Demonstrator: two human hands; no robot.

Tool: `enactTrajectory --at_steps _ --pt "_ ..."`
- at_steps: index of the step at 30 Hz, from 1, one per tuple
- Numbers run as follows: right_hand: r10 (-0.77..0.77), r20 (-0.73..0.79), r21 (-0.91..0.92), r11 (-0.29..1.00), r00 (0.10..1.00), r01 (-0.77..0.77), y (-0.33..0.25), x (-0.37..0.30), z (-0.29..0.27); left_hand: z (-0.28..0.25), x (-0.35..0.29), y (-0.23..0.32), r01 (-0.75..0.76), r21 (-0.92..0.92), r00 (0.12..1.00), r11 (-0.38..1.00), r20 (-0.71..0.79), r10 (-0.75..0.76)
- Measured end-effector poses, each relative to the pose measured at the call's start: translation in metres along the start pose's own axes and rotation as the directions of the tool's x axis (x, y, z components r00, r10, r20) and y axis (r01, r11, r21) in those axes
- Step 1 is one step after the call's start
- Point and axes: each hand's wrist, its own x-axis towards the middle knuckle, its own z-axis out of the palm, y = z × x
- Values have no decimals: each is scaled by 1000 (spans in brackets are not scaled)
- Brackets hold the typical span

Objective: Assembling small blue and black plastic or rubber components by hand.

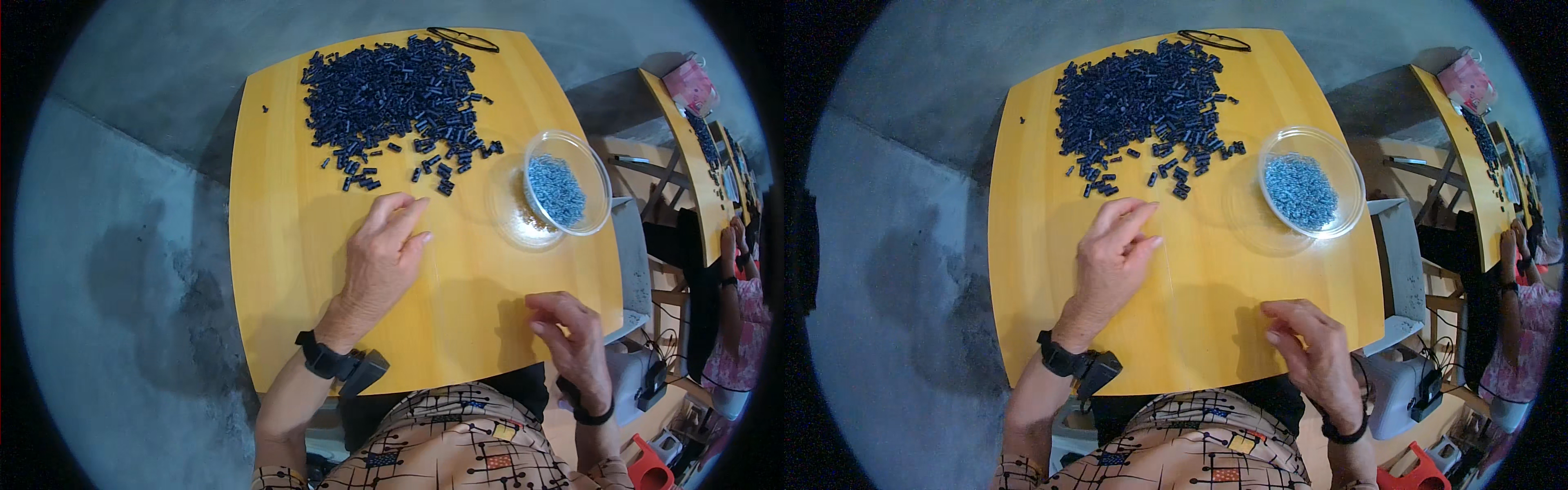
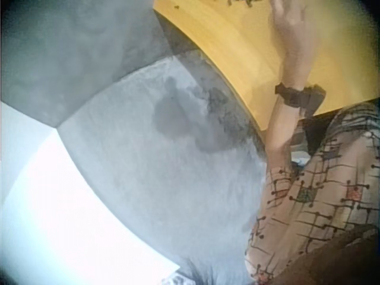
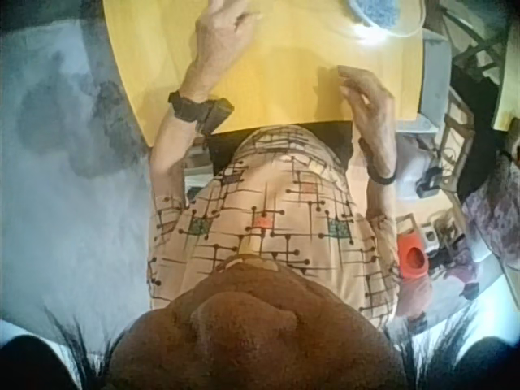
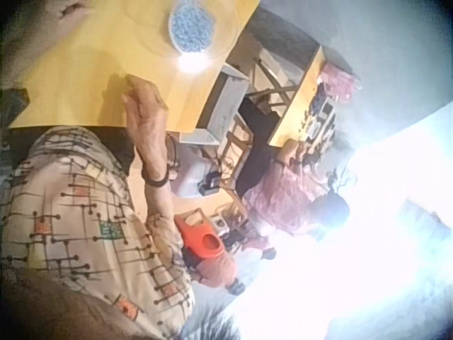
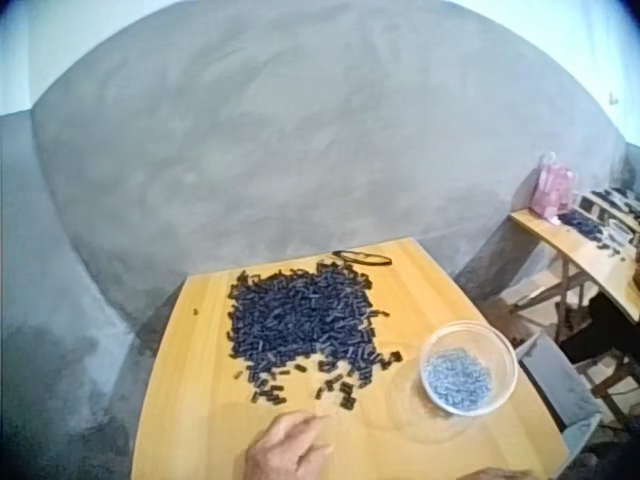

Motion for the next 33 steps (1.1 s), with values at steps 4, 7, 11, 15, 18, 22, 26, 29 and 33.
enactTrajectory --at_steps 4,7,11,15,18,22,26,29,33 --pt "-53 -53 -44 998 997 50 1 11 25 -34 12 -27 104 -20 987 994 -123 -106" --pt "-88 -94 -37 996 992 85 7 17 34 -53 36 -47 134 106 963 985 -247 -104" --pt "-119 -176 -74 991 977 107 11 17 43 -48 57 -67 46 203 978 978 -209 -3" --pt "-96 -194 -58 995 976 87 14 17 44 -41 67 -64 -9 381 992 924 -115 57" --pt "-93 -196 -40 995 976 86 17 18 43 -34 69 -67 -37 440 995 897 -69 74" --pt "-114 -187 -23 994 976 111 17 19 40 -29 69 -63 -54 405 994 913 -67 88" --pt "-113 -173 -18 994 978 111 16 18 38 -30 70 -62 -81 400 989 913 -79 122" --pt "-98 -180 7 995 979 101 16 18 38 -27 72 -58 -108 430 988 897 -53 144" --pt "-102 -175 11 994 979 105 16 19 38 -25 72 -45 -103 445 989 890 -53 141"
